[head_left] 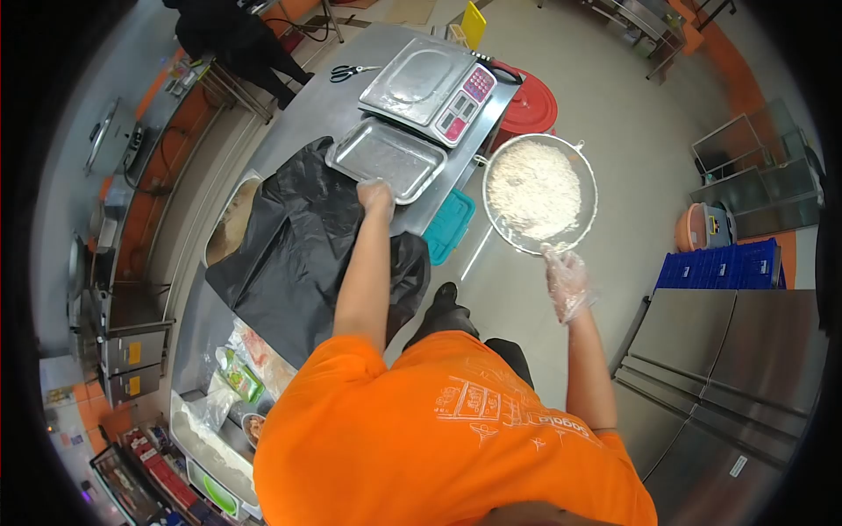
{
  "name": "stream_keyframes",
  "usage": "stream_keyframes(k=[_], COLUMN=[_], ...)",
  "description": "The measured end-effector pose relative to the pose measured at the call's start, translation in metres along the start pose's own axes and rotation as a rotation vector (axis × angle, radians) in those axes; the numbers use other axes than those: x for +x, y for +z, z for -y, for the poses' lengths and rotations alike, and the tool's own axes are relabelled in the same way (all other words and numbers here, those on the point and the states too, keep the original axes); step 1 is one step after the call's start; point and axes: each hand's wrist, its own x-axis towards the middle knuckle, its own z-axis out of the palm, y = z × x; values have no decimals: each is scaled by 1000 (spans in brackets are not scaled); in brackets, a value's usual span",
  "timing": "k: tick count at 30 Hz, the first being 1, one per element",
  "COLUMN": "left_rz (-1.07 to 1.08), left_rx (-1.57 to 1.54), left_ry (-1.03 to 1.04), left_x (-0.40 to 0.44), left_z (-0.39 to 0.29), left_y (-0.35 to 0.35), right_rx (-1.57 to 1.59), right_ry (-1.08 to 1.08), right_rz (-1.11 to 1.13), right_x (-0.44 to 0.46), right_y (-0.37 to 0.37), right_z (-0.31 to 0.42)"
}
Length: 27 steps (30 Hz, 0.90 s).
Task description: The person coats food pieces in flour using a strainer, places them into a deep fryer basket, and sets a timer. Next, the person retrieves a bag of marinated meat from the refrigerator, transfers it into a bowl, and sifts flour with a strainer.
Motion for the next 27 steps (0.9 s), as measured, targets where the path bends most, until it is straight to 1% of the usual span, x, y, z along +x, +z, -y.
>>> stream_keyframes(k=[1, 2, 3, 4, 5, 6, 7, 8, 9, 10, 11, 12, 13, 15, 16, 17, 18, 19, 20, 21, 22, 23, 24, 25, 26, 27], left_rz=[-29, 14, 46, 51, 107, 18, 18, -395, -274, -140, -172, -259, -347, -348, -519, -692, -711, -727, -716, -699, -681, -705, -726, -747, -721, -730], left_rx=[105, -32, -169, -304, -138, 225, 373, 472, 372, 254, 173, 210, 253, 232, 266, 310, 232, 153, 178, 202, 229, 254, 279, 306, 269, 277], left_ry=[40, 47, 58, 66, 113, 18, 155, 481, 216, -50, -94, -9, 75, -105, -24, 52, 10, -33, -40, -43, -40, -37, -31, -22, -14, -18], left_x=[-39, -79, -121, -150, -148, -181, -177, -221, -267, -284, -321, -356, -387, -435, -445, -455, -471, -483, -485, -473, -460, -449, -437, -420, -398, -384], left_z=[-54, -98, -138, -151, -119, -139, -92, -98, -131, -146, -168, -158, -149, -147, -94, -41, -40, -38, -19, 13, 39, 53, 64, 77, 100, 104], left_y=[-15, -28, -38, -50, -70, -90, -116, -119, -136, -158, -175, -196, -222, -279, -301, -323, -348, -371, -398, -428, -452, -470, -487, -508, -532, -547], right_rx=[-20, -38, -36, -43, -59, 50, 109, 167, 166, 134, 104, 73, 82, 108, 22, 30, 40, 91, 143, 160, 180, 158, -76, -205, -360, -517], right_ry=[-22, -51, -76, -104, -144, -217, -209, -193, -106, -108, -110, -114, -162, -253, -205, -168, -125, 10, 149, 336, 413, 371, -217, -237, -538, -823], right_rz=[13, 34, -4, -14, 24, 95, 204, 312, 378, 452, 499, 538, 624, 792, 867, 958, 1042, 1157, 1264, 1362, 1417, 1512, 1341, 1354, 1224, 1065], right_x=[5, 10, 12, 8, 4, 17, 13, 11, -12, -29, -48, -66, -81, -114, -146, -165, -183, -202, -216, -220, -232, -241, -273, -274, -291, -310], right_y=[1, 1, -4, -7, 4, 5, 11, 16, 8, 14, 14, 16, 25, 54, 69, 89, 111, 133, 159, 194, 228, 264, 287, 331, 350, 369], right_z=[1, 4, 14, 28, 36, 18, 20, 22, 52, 65, 73, 74, 68, 62, 72, 69, 60, 54, 45, 27, 9, -12, -25, -44, -43, -42])
